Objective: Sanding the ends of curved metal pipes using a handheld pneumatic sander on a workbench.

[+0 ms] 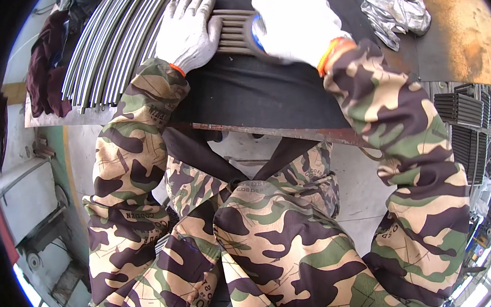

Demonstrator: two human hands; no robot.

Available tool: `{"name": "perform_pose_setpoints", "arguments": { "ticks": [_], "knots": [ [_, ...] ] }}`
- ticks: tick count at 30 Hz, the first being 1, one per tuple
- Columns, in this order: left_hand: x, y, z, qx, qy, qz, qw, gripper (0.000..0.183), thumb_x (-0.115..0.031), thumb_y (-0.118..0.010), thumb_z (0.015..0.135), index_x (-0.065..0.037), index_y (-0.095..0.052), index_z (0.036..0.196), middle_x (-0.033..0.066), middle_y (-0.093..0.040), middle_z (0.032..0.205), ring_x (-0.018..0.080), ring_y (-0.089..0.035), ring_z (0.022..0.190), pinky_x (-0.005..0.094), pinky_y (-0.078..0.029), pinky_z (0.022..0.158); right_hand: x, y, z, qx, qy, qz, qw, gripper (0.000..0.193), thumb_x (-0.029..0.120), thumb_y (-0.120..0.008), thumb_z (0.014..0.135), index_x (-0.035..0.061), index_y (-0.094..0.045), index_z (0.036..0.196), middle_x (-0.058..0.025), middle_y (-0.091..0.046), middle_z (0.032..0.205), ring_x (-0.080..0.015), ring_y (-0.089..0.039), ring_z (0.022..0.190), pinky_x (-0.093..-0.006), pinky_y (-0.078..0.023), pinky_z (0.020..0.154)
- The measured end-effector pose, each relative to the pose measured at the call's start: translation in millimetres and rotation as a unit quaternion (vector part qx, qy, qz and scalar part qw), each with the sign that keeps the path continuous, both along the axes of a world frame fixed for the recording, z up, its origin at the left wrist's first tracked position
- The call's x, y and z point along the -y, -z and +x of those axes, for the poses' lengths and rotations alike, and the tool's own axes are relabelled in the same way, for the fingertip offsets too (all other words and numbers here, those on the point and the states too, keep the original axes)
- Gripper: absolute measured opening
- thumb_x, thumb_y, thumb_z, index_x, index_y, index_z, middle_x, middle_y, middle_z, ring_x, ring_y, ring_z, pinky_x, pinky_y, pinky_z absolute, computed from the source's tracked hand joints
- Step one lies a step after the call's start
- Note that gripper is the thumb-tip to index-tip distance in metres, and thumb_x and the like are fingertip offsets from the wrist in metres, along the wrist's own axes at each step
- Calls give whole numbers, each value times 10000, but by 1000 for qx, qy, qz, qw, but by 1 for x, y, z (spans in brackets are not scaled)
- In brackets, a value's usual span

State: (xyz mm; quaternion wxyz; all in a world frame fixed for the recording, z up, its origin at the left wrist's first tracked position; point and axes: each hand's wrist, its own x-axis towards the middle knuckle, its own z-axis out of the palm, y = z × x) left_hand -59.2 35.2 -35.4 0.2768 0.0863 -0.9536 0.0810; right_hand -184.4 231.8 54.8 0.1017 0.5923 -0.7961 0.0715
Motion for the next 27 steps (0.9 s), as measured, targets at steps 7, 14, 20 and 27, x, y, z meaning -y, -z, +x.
{"name": "perform_pose_setpoints", "arguments": {
  "ticks": [7,14,20,27],
  "knots": [
    [-2,4,-1,13,-12,1,1000,423,-288,-557,1000,14,-655,1280,196,-666,1321,387,-583,1274,527,-385,1133,-1,-5,-16,4,82,41,996,265,281,-605,903,51,-688,1003,-228,-666,967,-419,-684,876,-538,-561,744],
    [-3,0,10,11,15,-5,1000,432,-273,-574,988,30,-646,1287,224,-643,1337,392,-556,1281,524,-371,1137,9,12,-40,-41,64,-14,997,279,290,-606,911,46,-681,1023,-231,-662,953,-417,-682,869,-530,-564,741],
    [-10,5,18,-4,23,-7,1000,442,-256,-584,977,50,-626,1294,241,-633,1329,401,-559,1262,527,-371,1128,4,0,-15,11,47,31,998,256,274,-616,890,50,-679,998,-210,-667,959,-409,-686,894,-524,-571,763],
    [-12,4,15,-6,54,33,998,401,-216,-639,938,62,-633,1227,243,-634,1281,406,-557,1233,522,-384,1111,8,-1,-9,30,60,48,997,254,265,-607,901,53,-684,1018,-210,-667,959,-407,-686,883,-531,-573,773]
  ]
}}
